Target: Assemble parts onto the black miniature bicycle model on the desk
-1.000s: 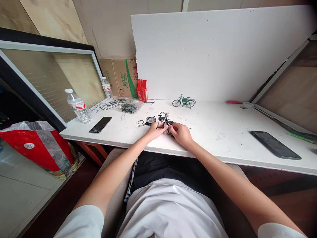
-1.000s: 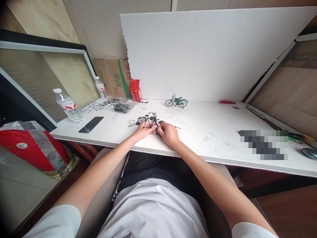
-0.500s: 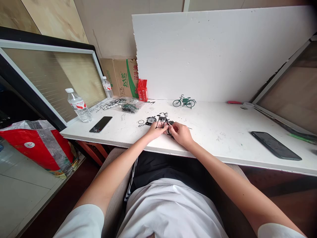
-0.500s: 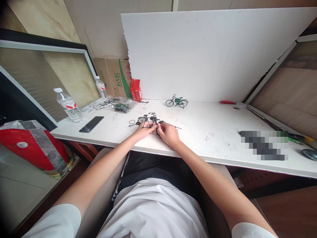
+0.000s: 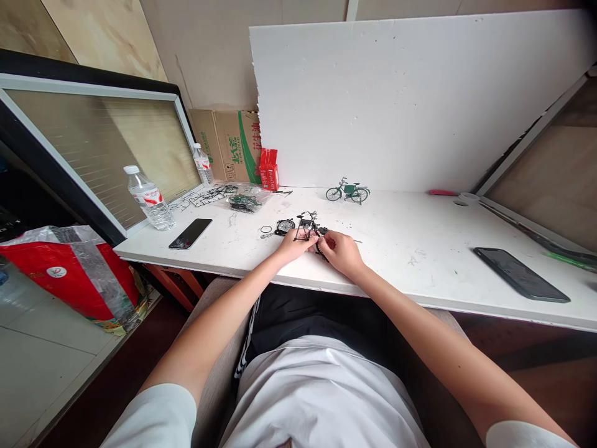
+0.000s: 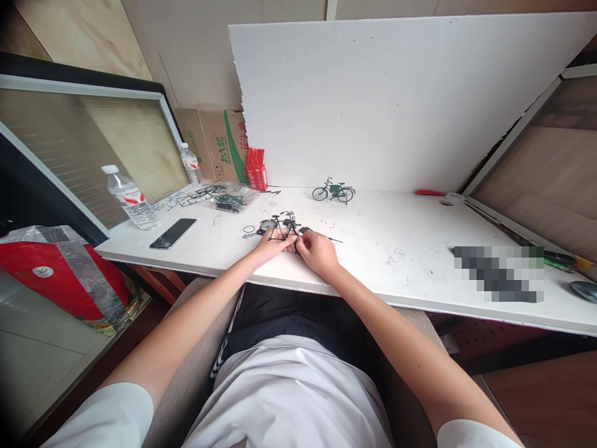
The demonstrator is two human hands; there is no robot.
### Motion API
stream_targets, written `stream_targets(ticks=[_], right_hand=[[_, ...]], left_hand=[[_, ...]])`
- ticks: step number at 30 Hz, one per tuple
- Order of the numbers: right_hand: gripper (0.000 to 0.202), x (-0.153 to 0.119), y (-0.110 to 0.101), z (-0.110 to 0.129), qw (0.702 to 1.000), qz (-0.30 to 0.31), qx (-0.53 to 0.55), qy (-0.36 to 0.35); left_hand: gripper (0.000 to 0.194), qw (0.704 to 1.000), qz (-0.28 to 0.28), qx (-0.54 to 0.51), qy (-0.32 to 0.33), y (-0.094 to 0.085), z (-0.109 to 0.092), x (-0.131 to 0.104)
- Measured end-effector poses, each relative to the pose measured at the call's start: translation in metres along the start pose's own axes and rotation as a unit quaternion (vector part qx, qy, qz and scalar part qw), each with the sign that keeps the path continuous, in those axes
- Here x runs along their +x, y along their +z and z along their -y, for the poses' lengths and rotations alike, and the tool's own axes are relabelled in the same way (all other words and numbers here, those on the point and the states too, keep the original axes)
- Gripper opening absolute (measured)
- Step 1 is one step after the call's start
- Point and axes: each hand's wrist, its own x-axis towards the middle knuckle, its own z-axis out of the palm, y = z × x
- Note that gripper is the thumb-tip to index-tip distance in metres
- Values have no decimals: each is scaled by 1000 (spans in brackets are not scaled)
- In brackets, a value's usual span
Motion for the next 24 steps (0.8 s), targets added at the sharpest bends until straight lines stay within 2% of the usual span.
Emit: stream_targets(ticks=[17, 24], right_hand=[[30, 0, 1, -1, 1000, -7, 10, -4], [30, 0, 1, -2, 1000, -2, 7, -8]], left_hand=[[29, 1000, -19, -7, -12, 0, 1, 0], [32, 1000, -5, -5, -14, 1, -1, -1]])
